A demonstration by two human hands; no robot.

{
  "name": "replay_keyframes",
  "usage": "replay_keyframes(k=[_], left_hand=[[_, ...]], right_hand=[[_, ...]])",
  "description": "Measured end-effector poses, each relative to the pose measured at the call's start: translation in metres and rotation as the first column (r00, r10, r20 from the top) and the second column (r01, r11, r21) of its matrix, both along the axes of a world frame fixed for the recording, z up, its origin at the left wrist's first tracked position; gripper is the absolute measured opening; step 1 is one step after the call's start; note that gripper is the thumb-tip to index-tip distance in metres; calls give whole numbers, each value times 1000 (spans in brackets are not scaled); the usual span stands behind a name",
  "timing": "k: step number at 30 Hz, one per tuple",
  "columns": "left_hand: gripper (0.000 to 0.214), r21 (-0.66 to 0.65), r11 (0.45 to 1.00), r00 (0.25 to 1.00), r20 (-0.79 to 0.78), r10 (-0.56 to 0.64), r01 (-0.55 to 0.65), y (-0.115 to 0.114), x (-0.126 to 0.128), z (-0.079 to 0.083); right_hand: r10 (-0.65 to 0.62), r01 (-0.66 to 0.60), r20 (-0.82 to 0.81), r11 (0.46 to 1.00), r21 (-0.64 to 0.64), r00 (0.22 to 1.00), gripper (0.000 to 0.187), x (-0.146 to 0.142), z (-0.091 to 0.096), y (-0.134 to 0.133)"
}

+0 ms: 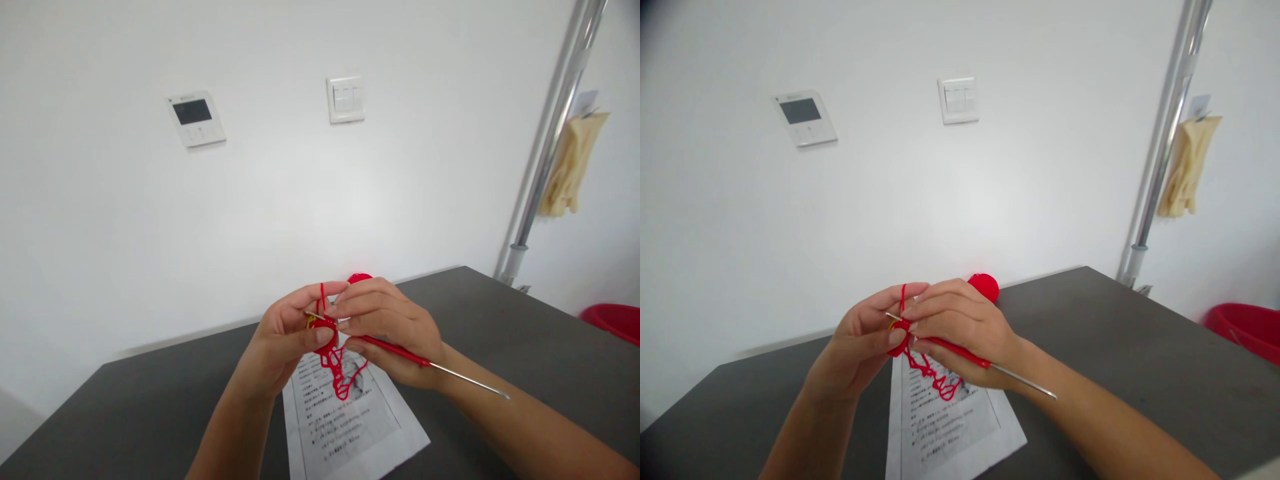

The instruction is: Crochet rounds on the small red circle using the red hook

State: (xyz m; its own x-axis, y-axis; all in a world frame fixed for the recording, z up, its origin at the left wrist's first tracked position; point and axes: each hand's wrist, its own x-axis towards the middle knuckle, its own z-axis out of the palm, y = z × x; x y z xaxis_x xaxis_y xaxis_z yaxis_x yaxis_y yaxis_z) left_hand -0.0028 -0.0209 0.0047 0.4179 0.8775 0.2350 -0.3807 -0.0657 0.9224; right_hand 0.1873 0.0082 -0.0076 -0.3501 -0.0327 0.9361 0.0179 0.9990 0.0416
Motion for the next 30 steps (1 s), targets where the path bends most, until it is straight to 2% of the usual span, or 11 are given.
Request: replay_keyframes(k=[4,6,11,17,22,23,24,28,30], left_hand=[[41,49,996,997,22,78,-79,-4,-6,6],[41,75,995,997,46,64,-67,-5,-7,9],[35,51,998,993,111,-36,31,-6,-5,13],[28,13,999,997,65,-45,44,-5,-6,15],[28,85,994,997,-39,67,-64,-7,-10,12],[28,96,990,992,-65,109,-102,-8,-10,11],[28,101,985,985,-90,149,-140,-10,-10,10],[28,105,966,958,-139,250,-236,-16,-7,10],[29,100,964,955,-144,260,-247,-17,-5,10]], right_hand=[[84,-84,-8,993,-78,996,12,1,1,-5],[156,-158,-25,975,-158,987,13,0,0,-8],[270,-288,-103,862,-418,957,14,3,-2,-12],[336,-330,-76,815,-476,939,12,10,3,-13],[379,-465,-272,674,-575,885,8,2,-2,-13],[374,-477,-297,673,-565,879,8,-1,-4,-12],[362,-473,-305,695,-541,881,9,-2,-5,-11],[254,-296,-162,892,-343,954,12,-3,-7,-7],[196,-204,-55,951,-231,979,11,-1,-6,-5]])
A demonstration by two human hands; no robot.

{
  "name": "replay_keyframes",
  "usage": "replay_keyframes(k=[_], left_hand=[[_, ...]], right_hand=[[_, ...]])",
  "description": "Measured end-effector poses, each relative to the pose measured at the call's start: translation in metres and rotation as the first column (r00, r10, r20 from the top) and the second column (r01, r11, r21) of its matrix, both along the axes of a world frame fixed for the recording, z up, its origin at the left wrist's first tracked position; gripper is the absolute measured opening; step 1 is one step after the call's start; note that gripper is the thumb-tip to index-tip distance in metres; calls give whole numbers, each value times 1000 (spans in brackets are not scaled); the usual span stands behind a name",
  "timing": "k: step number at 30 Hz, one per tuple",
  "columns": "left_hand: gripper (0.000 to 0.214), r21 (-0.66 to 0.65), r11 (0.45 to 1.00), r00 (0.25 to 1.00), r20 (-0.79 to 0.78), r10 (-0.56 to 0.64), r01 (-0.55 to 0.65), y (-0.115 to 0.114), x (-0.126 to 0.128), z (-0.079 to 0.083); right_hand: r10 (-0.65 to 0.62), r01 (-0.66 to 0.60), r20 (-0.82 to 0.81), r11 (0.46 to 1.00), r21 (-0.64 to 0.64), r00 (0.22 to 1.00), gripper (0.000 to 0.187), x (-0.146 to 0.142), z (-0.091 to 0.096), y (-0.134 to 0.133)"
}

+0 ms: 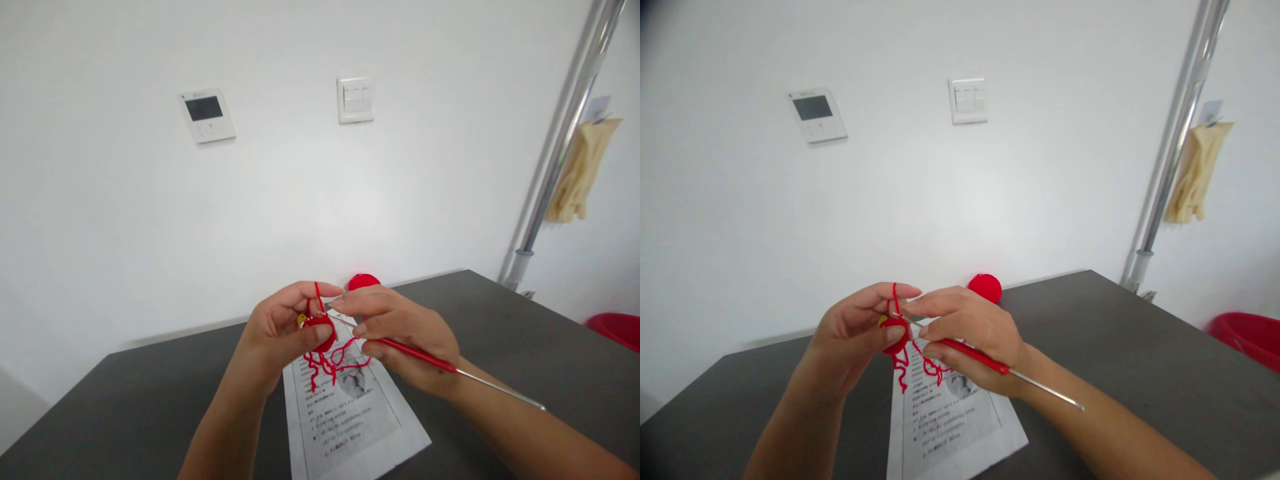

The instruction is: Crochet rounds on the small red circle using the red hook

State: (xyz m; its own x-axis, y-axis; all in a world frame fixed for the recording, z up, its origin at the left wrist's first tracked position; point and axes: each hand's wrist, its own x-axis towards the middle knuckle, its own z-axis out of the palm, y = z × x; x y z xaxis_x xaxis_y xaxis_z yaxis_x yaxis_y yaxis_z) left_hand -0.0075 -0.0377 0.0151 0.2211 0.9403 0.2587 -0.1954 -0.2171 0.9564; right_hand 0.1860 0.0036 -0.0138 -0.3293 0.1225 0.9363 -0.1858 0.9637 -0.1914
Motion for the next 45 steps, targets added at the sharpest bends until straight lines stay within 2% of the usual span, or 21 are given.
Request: replay_keyframes(k=[2,4,8,12,15,17,22,25,29,33,36,40,45], left_hand=[[32,-3,1000,1000,-4,-12,12,2,1,0],[34,-1,999,999,-16,-32,32,4,2,0],[33,-15,999,999,-26,30,-31,3,4,1],[27,23,995,995,-16,96,-95,0,7,2],[22,41,991,992,-4,129,-128,-1,8,4],[19,32,989,989,7,146,-146,-2,9,4],[19,9,986,985,46,165,-165,-4,11,7],[20,20,988,987,42,155,-156,-5,11,8],[19,42,988,989,19,147,-148,-5,10,7],[19,53,981,982,0,187,-187,-5,9,7],[19,68,984,984,-58,171,-167,-5,9,7],[17,87,969,966,-92,240,-232,-6,9,6],[21,130,964,946,-202,253,-231,-6,10,6]], right_hand=[[-34,30,48,996,88,998,11,1,1,2],[-49,44,51,994,96,997,10,2,1,3],[-35,36,16,998,-44,999,10,3,-1,3],[54,-68,-69,975,-213,996,11,3,-6,4],[111,-133,-95,952,-276,989,12,3,-8,6],[116,-136,-87,952,-276,989,11,3,-8,7],[14,-19,-27,979,-201,1000,7,5,-2,5],[-16,7,-45,981,-196,999,7,6,0,4],[43,-63,-83,966,-249,996,9,5,-2,4],[94,-109,-75,966,-236,993,9,7,-2,7],[93,-94,-18,970,-226,996,8,12,1,9],[124,-106,79,973,-203,989,6,19,6,10],[136,-109,146,978,-179,980,10,24,9,11]])
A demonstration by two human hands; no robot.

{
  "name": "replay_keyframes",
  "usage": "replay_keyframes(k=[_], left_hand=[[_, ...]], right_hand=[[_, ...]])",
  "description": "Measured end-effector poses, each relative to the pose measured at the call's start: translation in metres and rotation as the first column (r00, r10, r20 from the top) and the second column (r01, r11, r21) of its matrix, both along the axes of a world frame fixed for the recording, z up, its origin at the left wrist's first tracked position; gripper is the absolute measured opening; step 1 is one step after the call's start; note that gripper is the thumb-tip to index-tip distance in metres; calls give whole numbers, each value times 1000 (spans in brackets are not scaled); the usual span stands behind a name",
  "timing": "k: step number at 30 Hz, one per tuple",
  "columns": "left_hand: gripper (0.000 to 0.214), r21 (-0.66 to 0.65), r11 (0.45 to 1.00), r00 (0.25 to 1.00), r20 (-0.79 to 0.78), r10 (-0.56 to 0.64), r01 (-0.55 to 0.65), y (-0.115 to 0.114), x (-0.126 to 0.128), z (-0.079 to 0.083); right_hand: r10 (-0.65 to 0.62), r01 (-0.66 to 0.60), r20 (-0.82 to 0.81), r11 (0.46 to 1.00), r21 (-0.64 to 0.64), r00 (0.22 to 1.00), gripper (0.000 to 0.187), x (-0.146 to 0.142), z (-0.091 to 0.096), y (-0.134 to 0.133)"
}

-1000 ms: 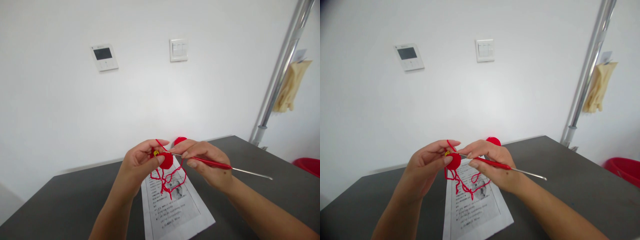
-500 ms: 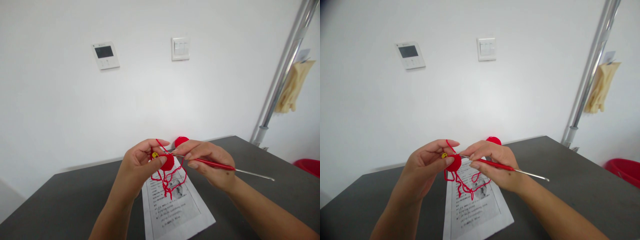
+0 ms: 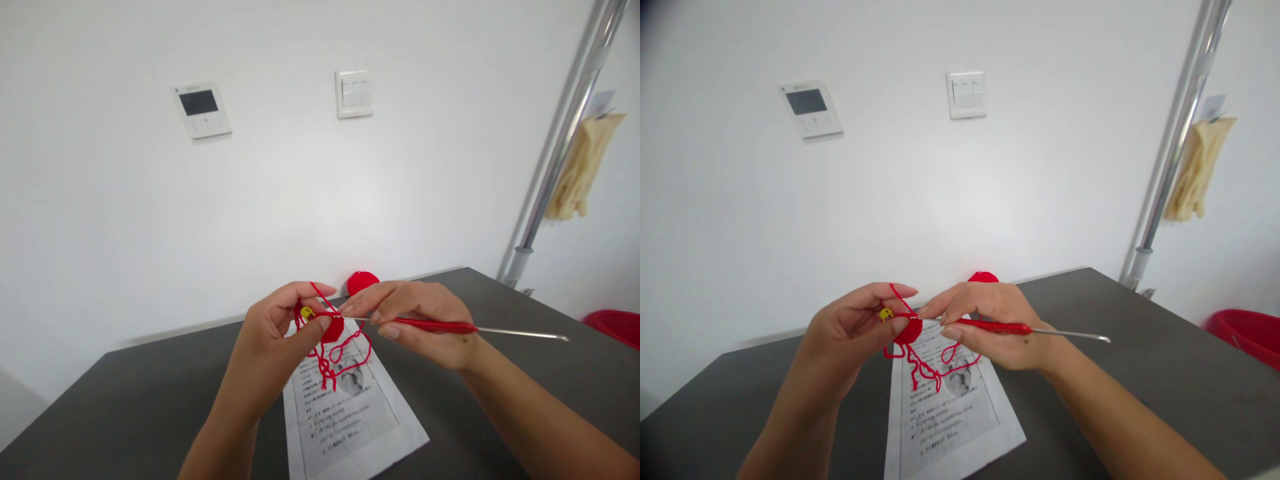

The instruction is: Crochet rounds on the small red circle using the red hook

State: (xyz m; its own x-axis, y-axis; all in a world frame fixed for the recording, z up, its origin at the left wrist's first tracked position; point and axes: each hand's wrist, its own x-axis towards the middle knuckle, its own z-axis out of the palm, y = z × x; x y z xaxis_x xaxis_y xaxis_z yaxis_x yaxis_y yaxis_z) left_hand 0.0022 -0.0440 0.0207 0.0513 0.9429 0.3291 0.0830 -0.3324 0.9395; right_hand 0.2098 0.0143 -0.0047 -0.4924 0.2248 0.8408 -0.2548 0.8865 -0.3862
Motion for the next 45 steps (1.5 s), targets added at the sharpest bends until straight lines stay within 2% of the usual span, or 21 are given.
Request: replay_keyframes(k=[3,8,16,21,36,40,45], left_hand=[[20,21,997,997,-28,71,-70,-2,2,0],[20,63,992,990,-81,118,-113,-5,4,0],[20,332,932,941,-245,235,-147,-4,3,-5],[21,429,893,916,-288,279,-137,-5,6,-4],[23,474,874,904,-322,283,-105,-5,3,-7],[20,537,838,876,-357,326,-93,-7,4,-6],[20,658,751,798,-422,430,-56,-9,8,-3]], right_hand=[[-54,53,24,997,50,998,10,1,0,-1],[-172,164,51,978,126,984,11,1,2,-4],[-238,226,45,956,188,970,12,0,6,-10],[-275,255,58,940,229,960,14,-1,6,-11],[-280,258,59,935,244,958,13,-1,6,-11],[-268,247,37,927,281,963,14,-2,6,-10],[-266,251,5,915,317,964,14,-7,4,-11]])
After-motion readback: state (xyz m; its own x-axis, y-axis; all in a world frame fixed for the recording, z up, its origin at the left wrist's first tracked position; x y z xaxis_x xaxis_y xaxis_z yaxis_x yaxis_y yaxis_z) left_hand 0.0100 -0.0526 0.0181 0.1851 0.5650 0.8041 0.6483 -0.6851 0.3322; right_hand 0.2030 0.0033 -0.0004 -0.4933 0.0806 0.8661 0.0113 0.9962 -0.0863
